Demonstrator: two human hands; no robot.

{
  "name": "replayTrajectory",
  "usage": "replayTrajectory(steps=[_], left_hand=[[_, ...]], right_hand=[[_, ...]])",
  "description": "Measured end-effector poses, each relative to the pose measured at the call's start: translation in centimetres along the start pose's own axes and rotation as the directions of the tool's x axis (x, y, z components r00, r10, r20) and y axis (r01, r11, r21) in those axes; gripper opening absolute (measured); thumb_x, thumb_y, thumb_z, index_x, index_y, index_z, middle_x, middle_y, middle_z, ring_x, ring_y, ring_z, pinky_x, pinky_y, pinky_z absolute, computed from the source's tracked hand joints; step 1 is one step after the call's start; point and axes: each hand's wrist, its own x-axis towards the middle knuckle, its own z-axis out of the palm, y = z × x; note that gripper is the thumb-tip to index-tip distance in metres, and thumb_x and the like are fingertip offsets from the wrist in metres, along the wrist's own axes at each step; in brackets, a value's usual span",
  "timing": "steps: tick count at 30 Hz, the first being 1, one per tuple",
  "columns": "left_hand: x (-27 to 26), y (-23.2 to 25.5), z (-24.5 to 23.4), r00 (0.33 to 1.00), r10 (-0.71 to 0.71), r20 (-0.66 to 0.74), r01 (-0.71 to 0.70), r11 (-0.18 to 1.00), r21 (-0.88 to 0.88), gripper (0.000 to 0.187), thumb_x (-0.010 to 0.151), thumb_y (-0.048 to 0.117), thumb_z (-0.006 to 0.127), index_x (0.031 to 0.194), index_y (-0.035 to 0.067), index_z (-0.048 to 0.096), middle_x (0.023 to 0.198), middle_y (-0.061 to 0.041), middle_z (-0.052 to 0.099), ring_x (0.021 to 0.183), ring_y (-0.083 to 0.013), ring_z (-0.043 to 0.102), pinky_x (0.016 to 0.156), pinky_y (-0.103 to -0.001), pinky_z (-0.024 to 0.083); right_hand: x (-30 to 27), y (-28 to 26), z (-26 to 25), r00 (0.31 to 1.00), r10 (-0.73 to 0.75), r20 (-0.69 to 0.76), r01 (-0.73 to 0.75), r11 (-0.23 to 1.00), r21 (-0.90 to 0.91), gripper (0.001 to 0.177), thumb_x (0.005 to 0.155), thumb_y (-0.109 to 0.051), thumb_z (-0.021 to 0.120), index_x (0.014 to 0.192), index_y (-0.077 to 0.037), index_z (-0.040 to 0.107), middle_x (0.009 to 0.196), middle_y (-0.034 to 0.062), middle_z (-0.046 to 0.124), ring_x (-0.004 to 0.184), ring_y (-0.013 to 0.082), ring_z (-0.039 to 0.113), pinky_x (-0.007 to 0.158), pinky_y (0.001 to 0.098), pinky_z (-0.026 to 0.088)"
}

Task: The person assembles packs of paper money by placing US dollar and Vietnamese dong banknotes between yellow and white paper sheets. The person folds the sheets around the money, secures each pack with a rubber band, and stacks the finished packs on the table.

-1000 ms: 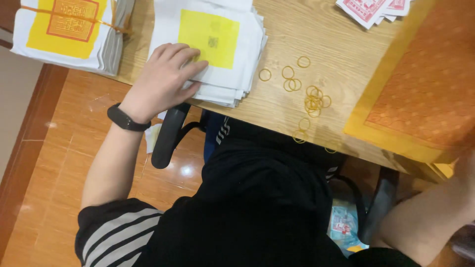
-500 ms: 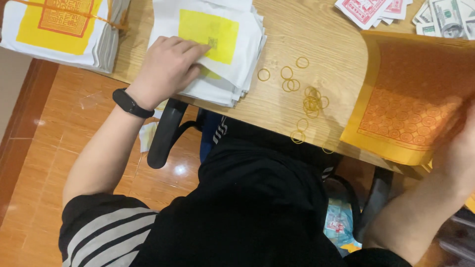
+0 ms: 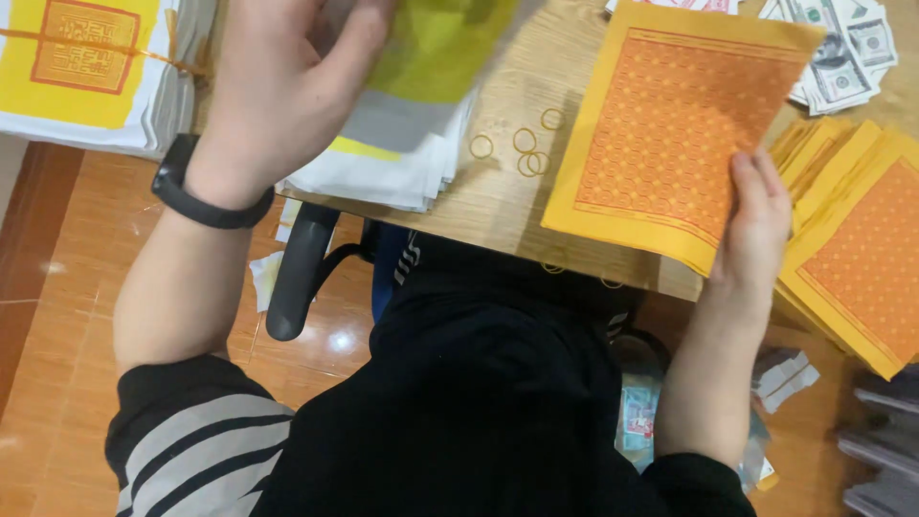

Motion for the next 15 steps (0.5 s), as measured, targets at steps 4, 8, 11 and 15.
replayTrajectory(steps=[4, 8, 11, 15], left_hand=[[1.7, 2.3, 6.2, 0.931, -0.328, 0.158, 0.352, 0.699, -0.623, 0.019, 0.101, 0.030, 0.055, 0.093, 0.014, 0.060, 0.079, 0.008, 0.055, 0.068, -0.0027, 0.046, 0.061, -0.021, 0.037], [0.0, 2.5, 16.2, 0.818, -0.459, 0.346, 0.527, 0.359, -0.770, 0.019, 0.097, 0.025, 0.057, 0.080, 0.018, 0.062, 0.069, 0.010, 0.054, 0.057, -0.0019, 0.041, 0.055, -0.020, 0.033], [-1.8, 1.4, 22.0, 0.570, -0.599, 0.563, 0.712, 0.018, -0.702, 0.034, 0.092, 0.020, 0.058, 0.117, -0.003, 0.061, 0.091, -0.013, 0.071, 0.076, -0.0205, 0.073, 0.062, -0.034, 0.061], [-3.2, 0.2, 24.2, 0.646, -0.628, 0.433, 0.735, 0.359, -0.576, 0.050, 0.090, 0.013, 0.057, 0.132, -0.010, 0.046, 0.117, -0.032, 0.061, 0.114, -0.0417, 0.060, 0.092, -0.051, 0.051]], right_hand=[[-1.1, 0.0, 3.0, 0.941, 0.325, -0.089, -0.297, 0.924, 0.241, 0.038, 0.085, -0.013, 0.067, 0.120, 0.001, 0.060, 0.117, 0.0091, 0.070, 0.105, 0.0129, 0.069, 0.095, 0.0203, 0.056], [-3.1, -2.1, 5.4, 0.933, 0.359, -0.005, -0.344, 0.899, 0.271, 0.029, 0.089, -0.008, 0.059, 0.115, 0.003, 0.057, 0.113, 0.0140, 0.069, 0.099, 0.0179, 0.070, 0.089, 0.0258, 0.058], [-3.6, 0.2, 4.7, 0.978, 0.172, 0.119, -0.190, 0.968, 0.163, 0.033, 0.100, -0.009, 0.054, 0.131, 0.003, 0.054, 0.124, 0.0162, 0.060, 0.117, 0.0229, 0.060, 0.100, 0.0408, 0.052], [-2.9, 1.4, 3.3, 0.951, 0.247, 0.187, -0.278, 0.947, 0.163, 0.038, 0.101, -0.009, 0.049, 0.137, 0.003, 0.048, 0.127, 0.0217, 0.058, 0.113, 0.0299, 0.064, 0.092, 0.0479, 0.057]])
